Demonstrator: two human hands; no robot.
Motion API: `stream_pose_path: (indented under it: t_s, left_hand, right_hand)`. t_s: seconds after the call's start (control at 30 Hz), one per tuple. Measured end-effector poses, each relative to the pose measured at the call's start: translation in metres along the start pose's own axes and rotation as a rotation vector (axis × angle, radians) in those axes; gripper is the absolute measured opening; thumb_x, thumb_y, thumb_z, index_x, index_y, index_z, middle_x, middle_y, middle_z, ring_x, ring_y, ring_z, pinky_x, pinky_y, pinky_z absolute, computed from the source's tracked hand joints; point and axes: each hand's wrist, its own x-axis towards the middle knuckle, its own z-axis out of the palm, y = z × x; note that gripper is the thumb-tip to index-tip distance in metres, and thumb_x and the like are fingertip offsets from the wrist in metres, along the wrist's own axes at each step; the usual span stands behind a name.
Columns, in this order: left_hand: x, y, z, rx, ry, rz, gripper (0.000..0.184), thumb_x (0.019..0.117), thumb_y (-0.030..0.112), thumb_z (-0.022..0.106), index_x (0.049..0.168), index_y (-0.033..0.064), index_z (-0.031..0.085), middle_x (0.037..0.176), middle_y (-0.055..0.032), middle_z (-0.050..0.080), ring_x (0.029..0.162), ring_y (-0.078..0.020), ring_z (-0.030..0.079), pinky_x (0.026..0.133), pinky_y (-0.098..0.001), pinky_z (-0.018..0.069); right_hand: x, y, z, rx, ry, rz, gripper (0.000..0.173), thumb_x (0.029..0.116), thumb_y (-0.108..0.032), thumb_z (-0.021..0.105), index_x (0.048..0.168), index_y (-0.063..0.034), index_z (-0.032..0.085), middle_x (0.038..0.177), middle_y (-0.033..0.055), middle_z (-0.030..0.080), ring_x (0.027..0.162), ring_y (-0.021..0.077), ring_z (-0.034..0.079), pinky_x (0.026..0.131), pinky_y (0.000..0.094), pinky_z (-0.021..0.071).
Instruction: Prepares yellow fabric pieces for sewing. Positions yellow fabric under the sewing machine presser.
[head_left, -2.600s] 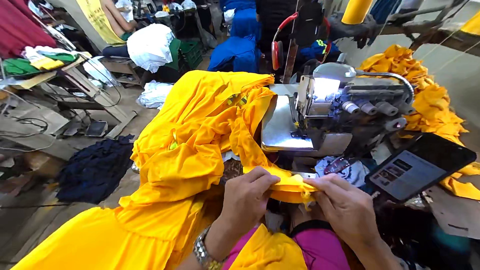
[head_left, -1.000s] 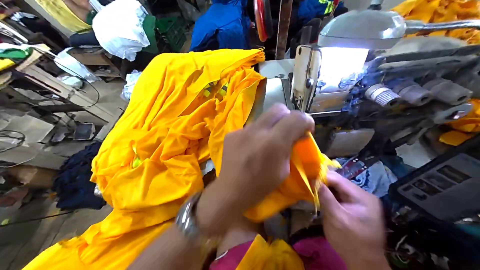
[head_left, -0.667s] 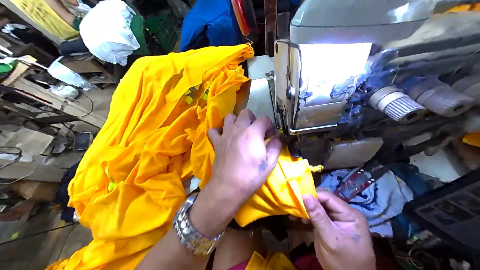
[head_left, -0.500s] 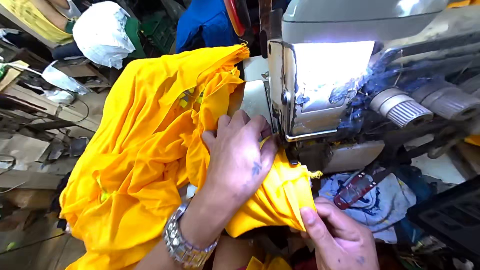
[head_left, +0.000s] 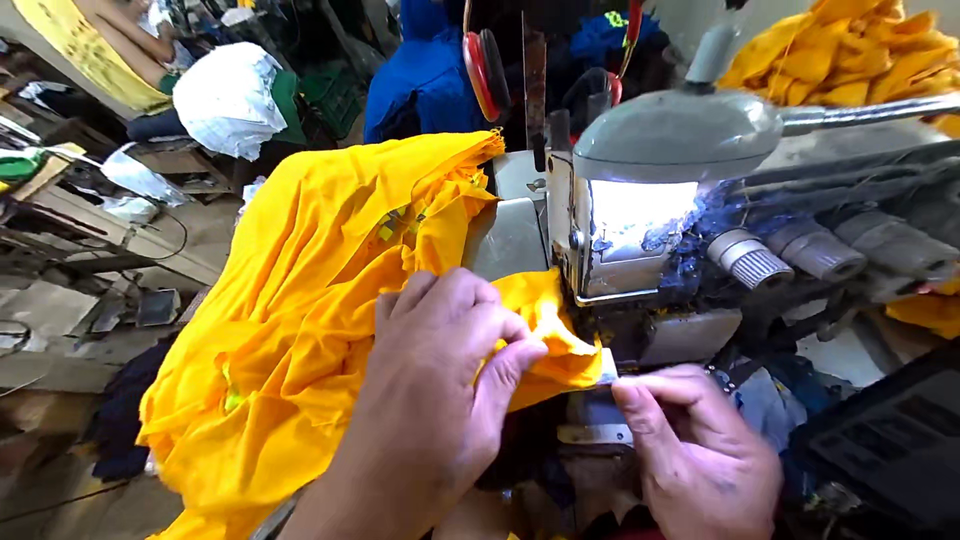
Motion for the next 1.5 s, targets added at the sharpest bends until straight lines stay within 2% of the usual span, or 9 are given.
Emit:
stream_pose_path:
  t_s: [0.1,0.2,0.47,0.63,0.9,1.03,1.17,1.37,1.5]
  left_hand:
    - [0.008,0.022,-0.008,0.073,-0.003,0.122,0.022,0.0986,0.036,0.059,0.088,0.0224,0.074,0.092,0.0073,0.061,0.093,-0.0111,0.058,0.084,-0.0402,0.0417]
    - [0.013,0.022,-0.008,0.134,-0.025,0.142,0.024,0.0994,0.035,0.059,0.09,0.0185,0.074,0.09,0.0031,0.062,0.088,-0.0149,0.06,0.082,-0.0444,0.0422]
    - [0.002,0.003,-0.008,0.113,-0.142,0.328,0.022,0.0968,0.009,0.055,0.105,0.0133,0.075,0.096,0.0002,0.072,0.087,-0.0176,0.068,0.072,-0.0387,0.0534]
    - [0.012,-0.016,0.002,0.155,-0.191,0.429,0.029,0.0898,-0.002,0.055,0.103,0.0127,0.076,0.109,-0.0009,0.075,0.092,-0.0204,0.07,0.076,-0.042,0.0537]
    - [0.042,-0.039,-0.002,0.348,-0.443,0.539,0.017,0.0992,0.01,0.057,0.099,0.0128,0.073,0.096,-0.0051,0.07,0.092,-0.0263,0.066,0.076,-0.0469,0.0482]
    - [0.055,-0.038,-0.019,0.347,-0.497,0.587,0.021,0.0999,0.027,0.062,0.085,0.0134,0.068,0.084,-0.0035,0.063,0.083,-0.024,0.063,0.073,-0.0458,0.0462]
    - [0.065,-0.034,-0.033,0.279,-0.579,0.535,0.02,0.0927,0.031,0.074,0.096,0.0122,0.07,0.084,-0.0028,0.064,0.083,-0.0219,0.065,0.075,-0.0457,0.0503]
    - [0.07,-0.046,-0.028,0.156,-0.513,0.625,0.022,0.1006,0.02,0.06,0.082,0.0102,0.065,0.078,-0.0014,0.057,0.076,-0.0164,0.061,0.066,-0.0331,0.0512]
    - [0.062,-0.025,-0.044,-0.158,-0.572,0.629,0.023,0.1008,0.023,0.057,0.09,0.0157,0.076,0.094,0.0071,0.071,0.09,-0.0031,0.067,0.076,-0.0224,0.0556]
  right_hand:
    - [0.027,-0.023,-0.002,-0.242,-0.199,-0.118,0.028,0.0873,-0.023,0.075,0.115,-0.0175,0.074,0.108,-0.0047,0.066,0.068,-0.0013,0.061,0.055,0.017,0.055]
    - [0.045,-0.035,0.002,-0.071,-0.368,0.025,0.006,0.0937,-0.024,0.071,0.096,-0.0193,0.074,0.082,-0.0058,0.068,0.053,0.0057,0.061,0.045,0.0224,0.0554]
    - [0.042,-0.038,-0.008,0.423,-0.408,0.513,0.035,0.1113,-0.026,0.04,0.1,-0.0088,0.068,0.066,0.0069,0.065,0.046,0.0083,0.058,0.045,0.0214,0.0522]
    - [0.045,-0.042,-0.01,0.368,-0.452,0.487,0.005,0.0949,-0.012,0.072,0.097,-0.0071,0.071,0.075,0.0069,0.068,0.051,0.0089,0.06,0.048,0.0222,0.0545]
    - [0.049,-0.036,-0.015,0.359,-0.588,0.375,0.023,0.1067,-0.022,0.054,0.096,-0.0062,0.068,0.068,0.0096,0.069,0.053,0.0112,0.065,0.05,0.0234,0.0561]
    - [0.05,-0.037,-0.014,0.324,-0.554,0.402,0.01,0.0985,-0.014,0.067,0.094,-0.0051,0.07,0.072,0.0101,0.069,0.054,0.0129,0.064,0.05,0.0243,0.0565]
    - [0.052,-0.032,-0.013,0.272,-0.558,0.316,0.016,0.1017,-0.017,0.063,0.093,-0.0063,0.071,0.068,0.0076,0.068,0.052,0.0114,0.063,0.05,0.0239,0.0562]
    - [0.051,-0.024,-0.018,0.426,-0.653,0.323,0.024,0.1057,-0.027,0.057,0.1,-0.0086,0.071,0.072,0.01,0.071,0.058,0.0132,0.069,0.054,0.025,0.0596]
    - [0.042,-0.015,-0.028,0.488,-0.728,0.332,0.026,0.1036,-0.035,0.061,0.101,-0.0115,0.071,0.073,0.0079,0.071,0.058,0.0129,0.069,0.058,0.0274,0.0619]
